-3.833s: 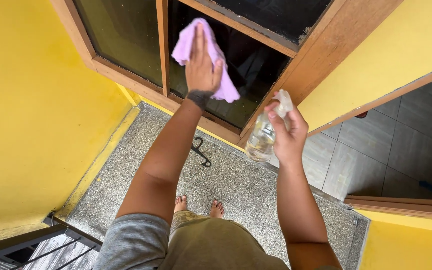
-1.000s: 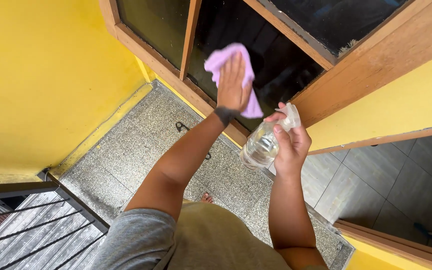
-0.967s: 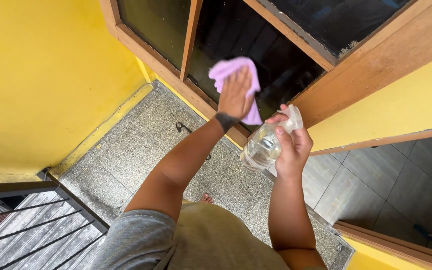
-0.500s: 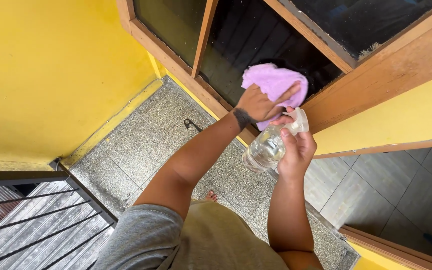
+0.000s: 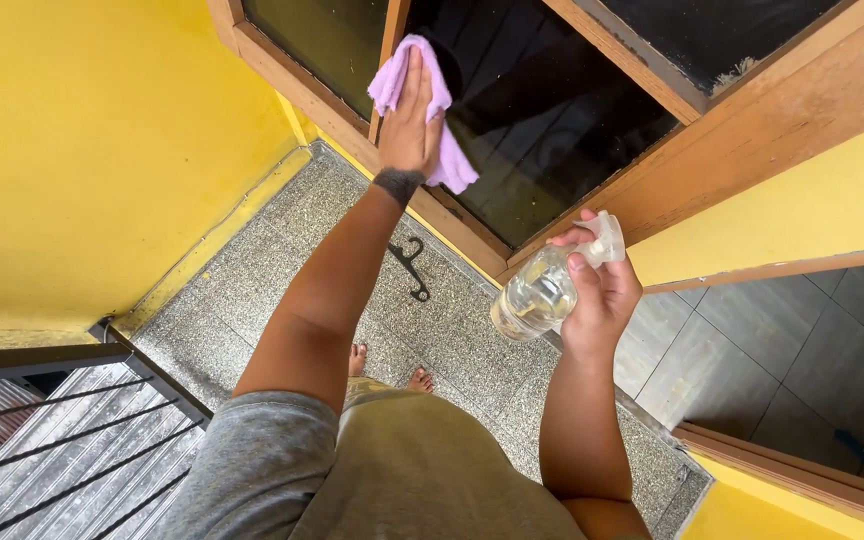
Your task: Cleaning a window pane by spraying a cleaning solution and wiping it with a cloth.
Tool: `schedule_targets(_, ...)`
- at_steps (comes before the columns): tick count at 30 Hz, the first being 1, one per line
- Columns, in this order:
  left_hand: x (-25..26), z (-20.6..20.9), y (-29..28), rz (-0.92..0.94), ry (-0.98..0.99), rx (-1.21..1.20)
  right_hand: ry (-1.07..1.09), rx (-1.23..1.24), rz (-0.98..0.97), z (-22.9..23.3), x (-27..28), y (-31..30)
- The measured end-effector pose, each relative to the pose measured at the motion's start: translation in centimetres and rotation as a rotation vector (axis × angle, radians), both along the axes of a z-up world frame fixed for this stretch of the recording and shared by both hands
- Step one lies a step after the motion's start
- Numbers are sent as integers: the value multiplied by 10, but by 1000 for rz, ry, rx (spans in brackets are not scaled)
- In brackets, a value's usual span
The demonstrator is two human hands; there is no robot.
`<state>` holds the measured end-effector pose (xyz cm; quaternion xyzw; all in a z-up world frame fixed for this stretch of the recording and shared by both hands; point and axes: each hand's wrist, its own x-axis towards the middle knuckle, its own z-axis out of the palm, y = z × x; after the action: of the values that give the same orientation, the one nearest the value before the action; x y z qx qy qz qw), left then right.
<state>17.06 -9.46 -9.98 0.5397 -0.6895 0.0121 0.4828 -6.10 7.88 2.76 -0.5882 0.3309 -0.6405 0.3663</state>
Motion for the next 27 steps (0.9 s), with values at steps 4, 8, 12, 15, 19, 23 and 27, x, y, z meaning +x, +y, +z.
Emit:
schedule_targets(4,28,-6,12,-45,-87,-62,50,16,-38,4,-9,4)
schedule_targets(8,47,15,25,-159,-77,-153,90,12,-69,2,-19,3)
schedule_targets(12,41,56,40,-191,220,-136,92,19,-51,2,-20,3)
schedule_targets(15,44,21,26,46,699,45,109,22,-56,0,-19,3)
schedule_targets(19,40,15,44,78,695,44,98,41,-75,-14,-13,-2)
schedule_targets(23,29,7,75,152,699,34,205,131,-86,-37,-2,1)
schedule_targets(27,13,4,100,232,695,15,196,276,-110,-65,16,-2)
